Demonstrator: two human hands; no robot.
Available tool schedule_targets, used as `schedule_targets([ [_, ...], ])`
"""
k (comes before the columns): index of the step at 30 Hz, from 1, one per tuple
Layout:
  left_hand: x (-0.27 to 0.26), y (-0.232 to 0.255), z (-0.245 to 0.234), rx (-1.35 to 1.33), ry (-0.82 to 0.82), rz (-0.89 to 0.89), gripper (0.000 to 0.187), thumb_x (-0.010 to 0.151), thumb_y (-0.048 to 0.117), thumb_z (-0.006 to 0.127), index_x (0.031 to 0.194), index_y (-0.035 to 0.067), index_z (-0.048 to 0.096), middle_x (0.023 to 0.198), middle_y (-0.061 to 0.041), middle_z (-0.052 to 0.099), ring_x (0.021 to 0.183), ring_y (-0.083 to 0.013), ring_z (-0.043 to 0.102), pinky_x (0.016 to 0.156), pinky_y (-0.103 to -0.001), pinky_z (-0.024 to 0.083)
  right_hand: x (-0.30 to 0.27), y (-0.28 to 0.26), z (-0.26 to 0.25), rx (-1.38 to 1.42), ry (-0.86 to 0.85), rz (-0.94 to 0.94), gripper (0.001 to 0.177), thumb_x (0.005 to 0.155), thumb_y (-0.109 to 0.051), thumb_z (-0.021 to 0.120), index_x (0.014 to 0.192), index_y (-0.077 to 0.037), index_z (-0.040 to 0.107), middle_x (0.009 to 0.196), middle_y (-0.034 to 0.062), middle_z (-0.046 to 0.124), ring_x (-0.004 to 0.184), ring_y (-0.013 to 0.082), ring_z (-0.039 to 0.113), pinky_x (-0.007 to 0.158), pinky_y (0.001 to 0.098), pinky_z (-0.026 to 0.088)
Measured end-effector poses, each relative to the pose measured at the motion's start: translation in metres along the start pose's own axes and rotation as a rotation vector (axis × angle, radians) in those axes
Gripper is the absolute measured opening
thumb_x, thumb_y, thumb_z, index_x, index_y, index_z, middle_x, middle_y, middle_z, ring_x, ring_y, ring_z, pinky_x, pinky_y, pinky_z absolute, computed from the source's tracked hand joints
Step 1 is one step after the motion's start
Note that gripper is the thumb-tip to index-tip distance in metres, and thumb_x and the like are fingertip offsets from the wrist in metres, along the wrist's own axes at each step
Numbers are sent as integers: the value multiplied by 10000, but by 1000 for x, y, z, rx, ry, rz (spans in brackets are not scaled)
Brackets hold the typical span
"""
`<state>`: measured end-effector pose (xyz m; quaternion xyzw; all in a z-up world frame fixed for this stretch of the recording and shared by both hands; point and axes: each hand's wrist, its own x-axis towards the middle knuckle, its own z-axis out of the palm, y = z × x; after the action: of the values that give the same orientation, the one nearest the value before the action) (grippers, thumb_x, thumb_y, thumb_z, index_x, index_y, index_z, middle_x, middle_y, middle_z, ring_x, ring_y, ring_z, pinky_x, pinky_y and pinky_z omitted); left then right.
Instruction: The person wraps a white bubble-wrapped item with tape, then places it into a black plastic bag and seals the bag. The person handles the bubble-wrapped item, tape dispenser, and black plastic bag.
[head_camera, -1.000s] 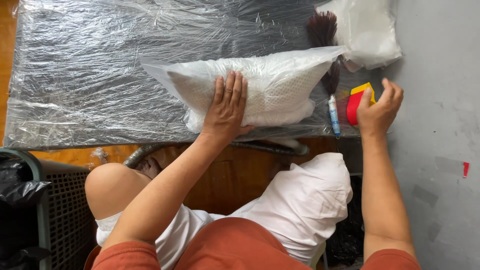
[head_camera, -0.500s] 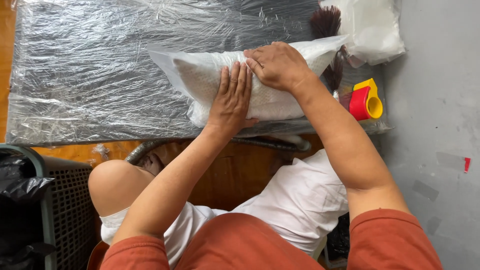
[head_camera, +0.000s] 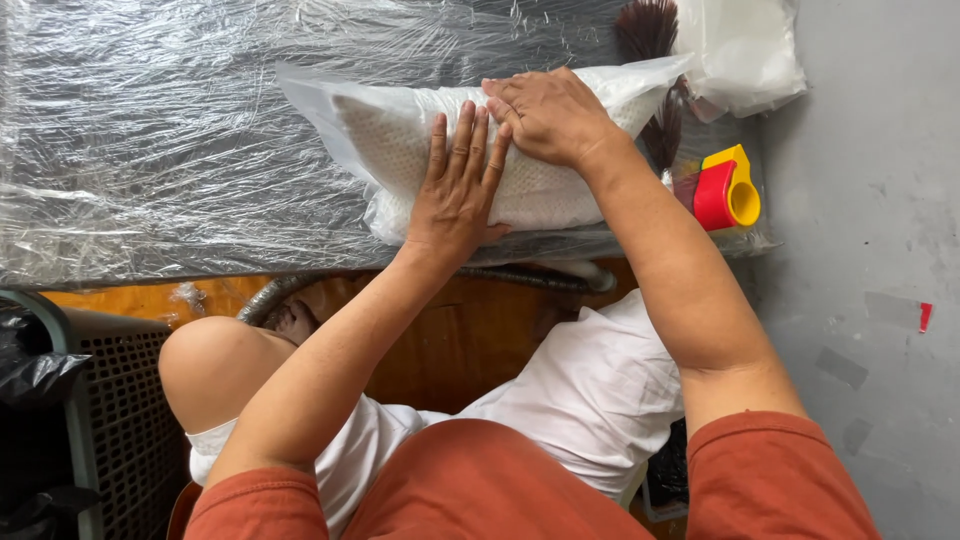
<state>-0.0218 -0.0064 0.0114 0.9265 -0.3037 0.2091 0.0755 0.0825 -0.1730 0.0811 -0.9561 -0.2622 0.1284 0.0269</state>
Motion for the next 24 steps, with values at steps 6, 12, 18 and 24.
schedule_targets([
  [6,-24,14,11,156,171,0,941,926,527,840,1527,-77,441,1590,-297,353,1496,-437,321,1228,-650,261,16,1,0,-18,-55,60,639,1041,-438,179,1499,-163,531,1483,19,573,1339,283,514,1055,505,307],
  [12,-26,14,20,338,-1,1,1261,799,816,729,1631,-24,292,1678,-265,214,1557,-430,193,1251,-661,134,18,0,-2,-3,-47,57,635,1044,-440,181,1478,-169,558,1448,23,602,1281,316,558,1038,531,332],
  [18,-25,20,33,431,-5,-53,1326,742,829,771,1639,0,257,1679,-257,217,1555,-426,208,1249,-668,139,18,0,-3,-1,-57,64,633,1043,-430,175,1481,-174,555,1424,39,617,1278,316,557,1050,526,318],
  [24,-15,46,30,54,-140,-243,1321,739,645,798,1604,-68,99,1648,-367,115,1531,-558,149,1238,-725,130,15,-5,-5,6,-31,74,648,1091,-435,182,1193,-83,716,1202,84,723,1108,364,638,1031,555,364],
])
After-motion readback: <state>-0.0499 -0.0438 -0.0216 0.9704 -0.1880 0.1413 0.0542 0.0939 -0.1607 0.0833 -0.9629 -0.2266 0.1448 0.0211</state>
